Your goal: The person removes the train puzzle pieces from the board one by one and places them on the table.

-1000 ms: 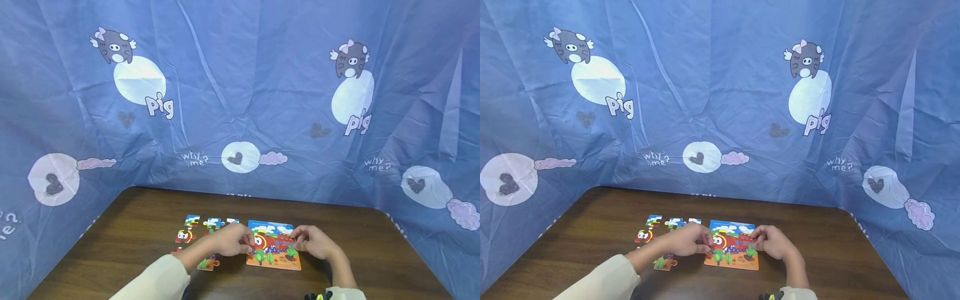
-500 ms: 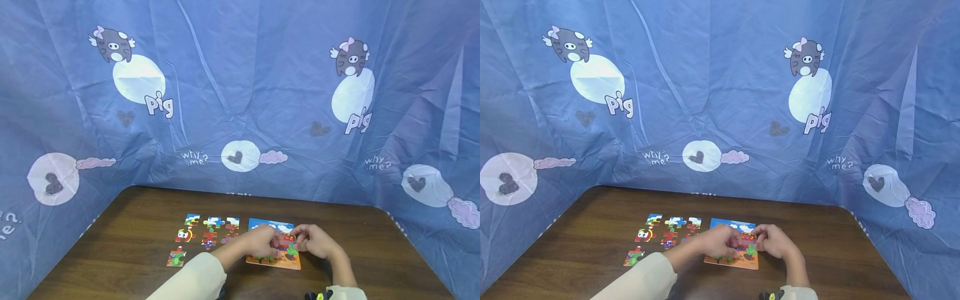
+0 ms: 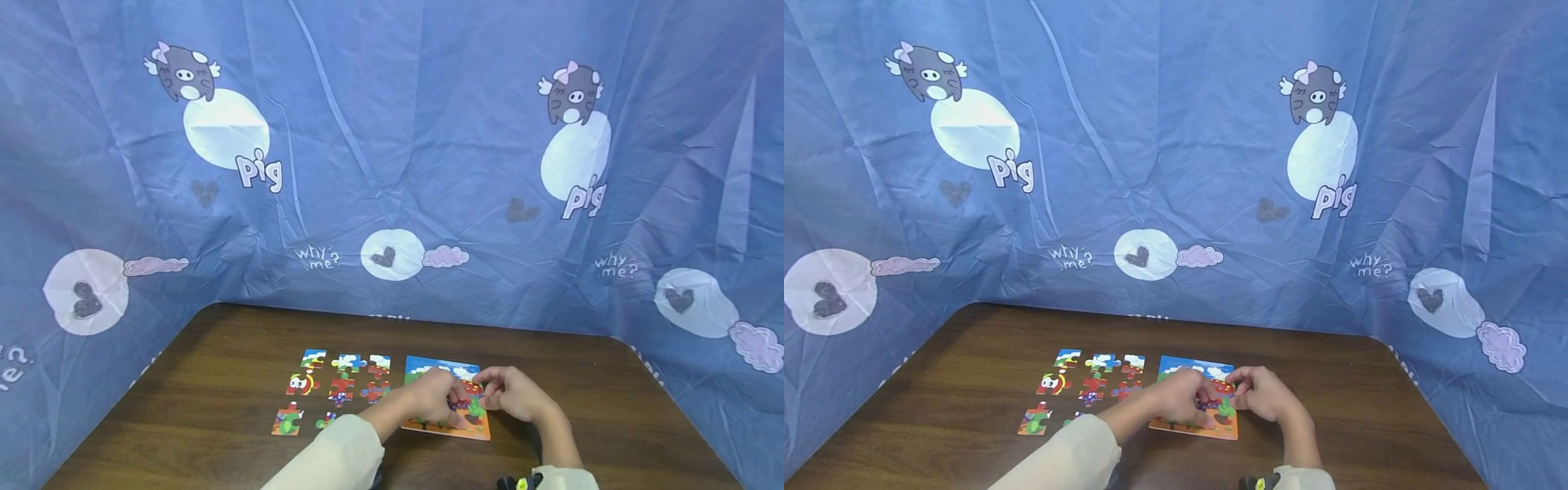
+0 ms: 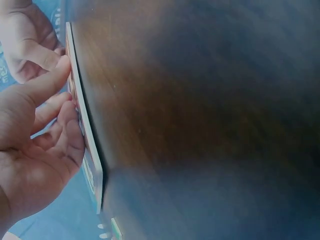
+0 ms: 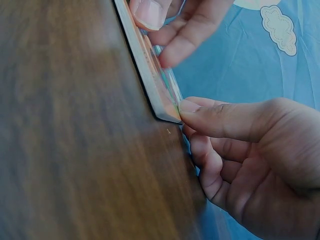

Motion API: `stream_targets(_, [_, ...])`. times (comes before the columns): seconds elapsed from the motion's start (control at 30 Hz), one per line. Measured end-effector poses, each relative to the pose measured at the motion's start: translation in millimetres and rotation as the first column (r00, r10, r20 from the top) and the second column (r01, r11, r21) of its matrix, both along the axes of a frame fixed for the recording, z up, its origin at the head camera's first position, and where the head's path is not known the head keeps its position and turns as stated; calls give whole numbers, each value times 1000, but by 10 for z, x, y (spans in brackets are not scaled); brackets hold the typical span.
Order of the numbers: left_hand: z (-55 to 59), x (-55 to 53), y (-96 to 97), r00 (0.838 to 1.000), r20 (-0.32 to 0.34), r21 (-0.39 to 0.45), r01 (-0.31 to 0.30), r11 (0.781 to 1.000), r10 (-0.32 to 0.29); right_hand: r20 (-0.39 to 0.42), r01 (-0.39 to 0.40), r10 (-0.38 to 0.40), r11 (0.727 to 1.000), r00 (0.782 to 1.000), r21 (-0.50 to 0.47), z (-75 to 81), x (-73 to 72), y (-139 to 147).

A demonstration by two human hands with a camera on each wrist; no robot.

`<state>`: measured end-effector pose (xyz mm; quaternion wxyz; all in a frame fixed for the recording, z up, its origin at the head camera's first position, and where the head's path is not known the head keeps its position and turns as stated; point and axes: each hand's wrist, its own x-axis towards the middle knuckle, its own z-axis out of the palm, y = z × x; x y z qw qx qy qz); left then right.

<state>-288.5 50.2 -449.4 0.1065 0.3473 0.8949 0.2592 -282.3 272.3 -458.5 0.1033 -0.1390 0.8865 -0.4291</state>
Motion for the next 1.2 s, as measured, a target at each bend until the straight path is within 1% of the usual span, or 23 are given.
stream_targets(0.13, [-5,-4,-3,1000,-3,-10,-19,1000,19,-7,3,-3,1000,1000,-3,5,0,0])
stream_targets(0.27, [13,0,-6,999,43,-10,-28,1000,28,-10,14,-14,1000,1000,-1,2,-8,8])
stream_targets(0.33, [25,2,-9,997,64,-24,-29,999,31,-9,18,-18,1000,1000,-3,-1,-7,8])
stream_targets(0.47, [44,6,-15,996,86,-44,-31,999,35,-8,17,-17,1000,1000,-4,-3,3,2])
stream_targets(0.5, [47,8,-15,996,81,-46,-29,998,33,-9,17,-18,1000,1000,-4,-3,3,1])
stream_targets(0.67, [36,10,-25,996,85,15,-34,999,33,-13,23,-23,1000,1000,4,3,-1,4])
stream_targets(0.77, [16,10,-41,993,112,76,-52,996,44,-14,20,-20,1000,1000,0,7,2,3])
stream_targets(0.9, [-5,8,-68,986,156,162,-78,984,52,-6,25,-25,1000,1000,0,7,8,-6])
stream_targets(0.97, [-16,0,-80,987,154,191,-77,978,48,1,33,-33,999,999,5,11,12,-12])
stream_targets(1.07, [-34,-13,-100,990,136,211,-77,974,49,6,42,-42,999,999,7,11,13,-14])
stream_targets(1.13, [-44,-18,-116,989,141,230,-84,969,52,7,41,-41,999,999,7,14,13,-14])
stream_targets(1.2, [-51,-21,-132,984,166,259,-100,961,58,8,41,-41,999,999,10,13,13,-15])
